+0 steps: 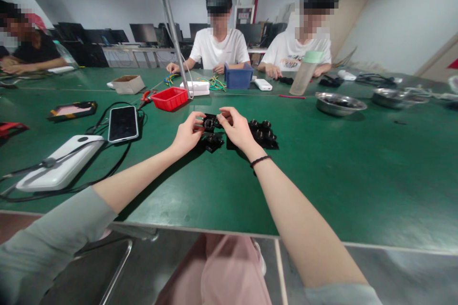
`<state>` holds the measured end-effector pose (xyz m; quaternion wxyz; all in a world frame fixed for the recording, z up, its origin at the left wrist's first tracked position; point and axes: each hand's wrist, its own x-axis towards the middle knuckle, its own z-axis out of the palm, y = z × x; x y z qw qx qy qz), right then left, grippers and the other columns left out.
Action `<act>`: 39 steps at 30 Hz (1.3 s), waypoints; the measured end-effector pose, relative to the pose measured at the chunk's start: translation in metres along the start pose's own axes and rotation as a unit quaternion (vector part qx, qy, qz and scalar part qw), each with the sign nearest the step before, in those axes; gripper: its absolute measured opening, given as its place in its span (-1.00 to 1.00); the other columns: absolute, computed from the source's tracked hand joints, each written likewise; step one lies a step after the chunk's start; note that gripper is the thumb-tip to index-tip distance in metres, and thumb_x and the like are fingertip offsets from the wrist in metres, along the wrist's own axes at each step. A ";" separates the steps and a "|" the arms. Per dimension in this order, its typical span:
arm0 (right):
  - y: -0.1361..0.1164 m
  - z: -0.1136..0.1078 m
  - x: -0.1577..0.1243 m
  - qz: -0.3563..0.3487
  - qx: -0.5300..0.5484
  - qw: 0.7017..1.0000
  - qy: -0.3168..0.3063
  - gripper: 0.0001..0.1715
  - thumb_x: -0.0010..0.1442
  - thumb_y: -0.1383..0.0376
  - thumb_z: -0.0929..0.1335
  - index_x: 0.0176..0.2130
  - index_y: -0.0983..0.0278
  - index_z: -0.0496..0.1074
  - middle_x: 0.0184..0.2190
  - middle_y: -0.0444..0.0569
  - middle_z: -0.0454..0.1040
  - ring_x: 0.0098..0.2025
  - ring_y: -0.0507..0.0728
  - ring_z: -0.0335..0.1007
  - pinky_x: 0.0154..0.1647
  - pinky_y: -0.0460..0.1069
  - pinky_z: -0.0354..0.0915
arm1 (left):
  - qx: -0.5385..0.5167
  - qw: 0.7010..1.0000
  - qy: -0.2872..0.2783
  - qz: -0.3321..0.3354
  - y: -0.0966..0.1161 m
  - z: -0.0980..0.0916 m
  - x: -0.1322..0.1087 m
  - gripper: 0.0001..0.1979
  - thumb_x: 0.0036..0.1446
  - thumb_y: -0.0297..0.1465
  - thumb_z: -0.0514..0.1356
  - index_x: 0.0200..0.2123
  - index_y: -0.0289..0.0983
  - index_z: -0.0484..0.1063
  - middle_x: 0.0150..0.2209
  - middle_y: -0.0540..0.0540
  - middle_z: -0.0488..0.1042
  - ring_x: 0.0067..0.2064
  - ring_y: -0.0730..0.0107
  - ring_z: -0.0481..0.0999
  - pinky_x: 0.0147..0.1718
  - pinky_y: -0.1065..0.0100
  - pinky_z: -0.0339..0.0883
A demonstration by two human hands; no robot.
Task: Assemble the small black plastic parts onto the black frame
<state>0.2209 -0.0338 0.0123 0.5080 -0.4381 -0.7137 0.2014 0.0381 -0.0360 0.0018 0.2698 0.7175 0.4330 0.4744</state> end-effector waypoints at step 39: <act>-0.003 -0.016 0.005 0.001 -0.141 0.987 0.077 -0.78 0.24 0.25 0.30 -0.16 0.28 0.46 -0.21 0.06 0.57 -0.19 0.20 0.51 -0.03 0.15 0.40 | 0.082 0.994 0.063 -0.026 -0.011 0.001 0.005 -0.38 0.03 -0.60 0.08 0.21 -0.29 0.29 -0.05 -0.20 0.45 -0.12 0.30 0.51 0.03 0.23 0.44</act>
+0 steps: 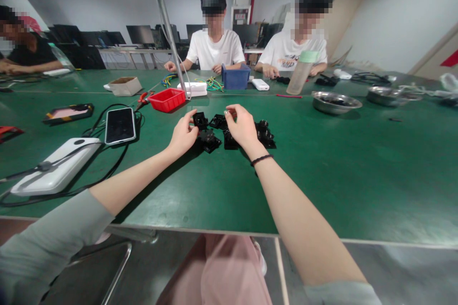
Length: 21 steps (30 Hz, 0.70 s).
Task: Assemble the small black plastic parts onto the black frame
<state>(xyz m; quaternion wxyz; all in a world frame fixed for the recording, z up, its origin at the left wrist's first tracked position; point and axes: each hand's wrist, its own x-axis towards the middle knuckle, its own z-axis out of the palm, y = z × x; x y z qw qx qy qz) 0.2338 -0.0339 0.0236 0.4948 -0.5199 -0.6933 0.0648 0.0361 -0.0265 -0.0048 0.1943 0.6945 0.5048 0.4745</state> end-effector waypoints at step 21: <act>-0.030 -0.010 -0.007 0.030 -0.373 0.914 -0.155 -0.56 0.32 0.22 0.21 -0.22 0.33 0.62 -0.23 0.21 0.63 -0.10 0.30 0.48 -0.12 0.10 0.22 | 0.010 1.000 -0.012 -0.005 0.006 -0.001 -0.001 -0.39 0.02 -0.59 0.15 0.20 -0.34 0.27 0.00 -0.27 0.44 0.00 0.20 0.50 0.03 0.14 0.44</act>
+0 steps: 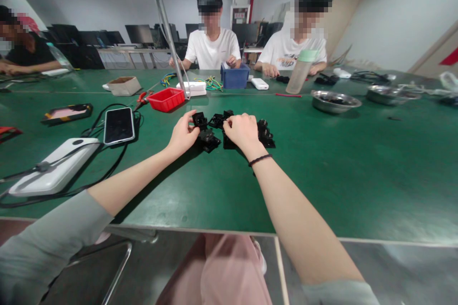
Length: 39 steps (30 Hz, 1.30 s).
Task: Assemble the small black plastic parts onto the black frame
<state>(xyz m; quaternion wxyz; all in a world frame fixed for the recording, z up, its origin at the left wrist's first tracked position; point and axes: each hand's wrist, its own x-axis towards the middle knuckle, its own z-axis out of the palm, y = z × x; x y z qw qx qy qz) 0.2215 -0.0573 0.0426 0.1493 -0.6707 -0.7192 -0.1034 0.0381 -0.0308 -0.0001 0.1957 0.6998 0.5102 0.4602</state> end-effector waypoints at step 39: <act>0.001 0.007 0.000 -0.126 0.113 0.985 0.041 -0.71 0.08 0.37 0.33 -0.21 0.27 0.59 -0.27 0.03 0.65 -0.16 0.24 0.47 0.05 0.14 0.15 | -0.045 0.999 -0.011 0.013 -0.003 0.003 -0.003 -0.46 0.02 -0.60 0.25 0.10 -0.29 0.31 -0.01 -0.21 0.42 -0.16 0.39 0.53 -0.15 0.30 0.49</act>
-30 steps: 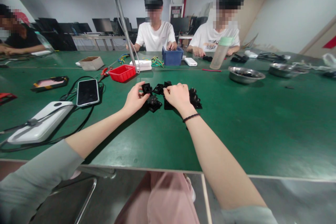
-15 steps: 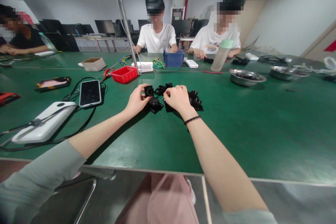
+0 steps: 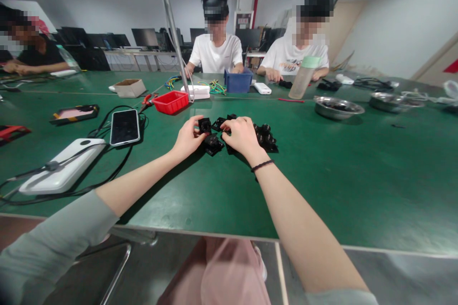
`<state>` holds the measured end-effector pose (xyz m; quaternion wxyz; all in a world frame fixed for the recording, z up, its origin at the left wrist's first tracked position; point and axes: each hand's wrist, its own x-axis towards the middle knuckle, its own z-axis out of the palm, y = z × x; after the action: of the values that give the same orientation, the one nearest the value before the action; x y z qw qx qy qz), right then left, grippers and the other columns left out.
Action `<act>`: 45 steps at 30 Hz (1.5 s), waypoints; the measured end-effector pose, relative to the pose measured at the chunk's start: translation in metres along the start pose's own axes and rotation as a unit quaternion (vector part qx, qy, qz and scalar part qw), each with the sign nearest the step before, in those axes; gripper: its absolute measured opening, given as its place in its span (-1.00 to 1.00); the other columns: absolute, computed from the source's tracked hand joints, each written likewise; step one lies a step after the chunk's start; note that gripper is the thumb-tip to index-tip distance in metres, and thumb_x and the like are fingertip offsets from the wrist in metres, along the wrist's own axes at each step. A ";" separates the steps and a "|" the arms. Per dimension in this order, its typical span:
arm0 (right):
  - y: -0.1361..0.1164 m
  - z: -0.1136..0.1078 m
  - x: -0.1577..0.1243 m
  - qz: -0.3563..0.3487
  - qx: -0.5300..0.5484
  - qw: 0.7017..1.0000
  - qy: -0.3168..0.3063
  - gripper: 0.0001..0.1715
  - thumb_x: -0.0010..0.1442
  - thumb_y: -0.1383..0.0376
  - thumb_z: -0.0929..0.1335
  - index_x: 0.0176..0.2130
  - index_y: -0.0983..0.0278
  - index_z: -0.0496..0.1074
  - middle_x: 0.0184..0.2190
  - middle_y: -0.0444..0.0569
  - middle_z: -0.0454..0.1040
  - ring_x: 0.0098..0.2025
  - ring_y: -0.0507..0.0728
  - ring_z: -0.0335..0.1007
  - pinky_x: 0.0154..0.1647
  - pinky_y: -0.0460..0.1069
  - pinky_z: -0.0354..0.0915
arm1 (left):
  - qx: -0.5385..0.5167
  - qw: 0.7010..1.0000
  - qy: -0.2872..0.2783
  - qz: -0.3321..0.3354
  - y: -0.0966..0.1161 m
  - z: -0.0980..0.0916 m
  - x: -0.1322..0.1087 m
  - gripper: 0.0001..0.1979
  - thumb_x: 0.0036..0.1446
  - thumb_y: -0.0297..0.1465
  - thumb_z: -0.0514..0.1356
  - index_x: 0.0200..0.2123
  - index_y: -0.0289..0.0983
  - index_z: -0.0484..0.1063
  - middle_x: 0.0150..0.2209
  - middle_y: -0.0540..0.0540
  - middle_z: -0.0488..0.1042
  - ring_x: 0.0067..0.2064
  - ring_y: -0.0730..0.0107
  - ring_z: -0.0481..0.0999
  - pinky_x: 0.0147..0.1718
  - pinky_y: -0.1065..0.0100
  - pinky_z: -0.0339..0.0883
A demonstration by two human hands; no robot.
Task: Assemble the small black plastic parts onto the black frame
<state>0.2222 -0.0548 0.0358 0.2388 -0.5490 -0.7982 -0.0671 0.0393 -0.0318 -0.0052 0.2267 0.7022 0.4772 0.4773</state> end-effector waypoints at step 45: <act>0.003 0.003 0.000 -0.072 0.062 0.995 0.025 -0.67 0.12 0.47 0.33 -0.08 0.35 0.49 -0.18 0.11 0.51 -0.20 0.18 0.46 -0.09 0.06 0.34 | 0.005 1.000 -0.015 -0.010 0.004 -0.001 -0.001 -0.40 -0.05 -0.66 0.22 0.10 -0.26 0.30 0.02 -0.21 0.40 -0.15 0.38 0.54 -0.17 0.33 0.49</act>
<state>0.2239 -0.0523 0.0328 0.2867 -0.4721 -0.8323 -0.0477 0.0399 -0.0348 -0.0024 0.2354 0.7055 0.4831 0.4620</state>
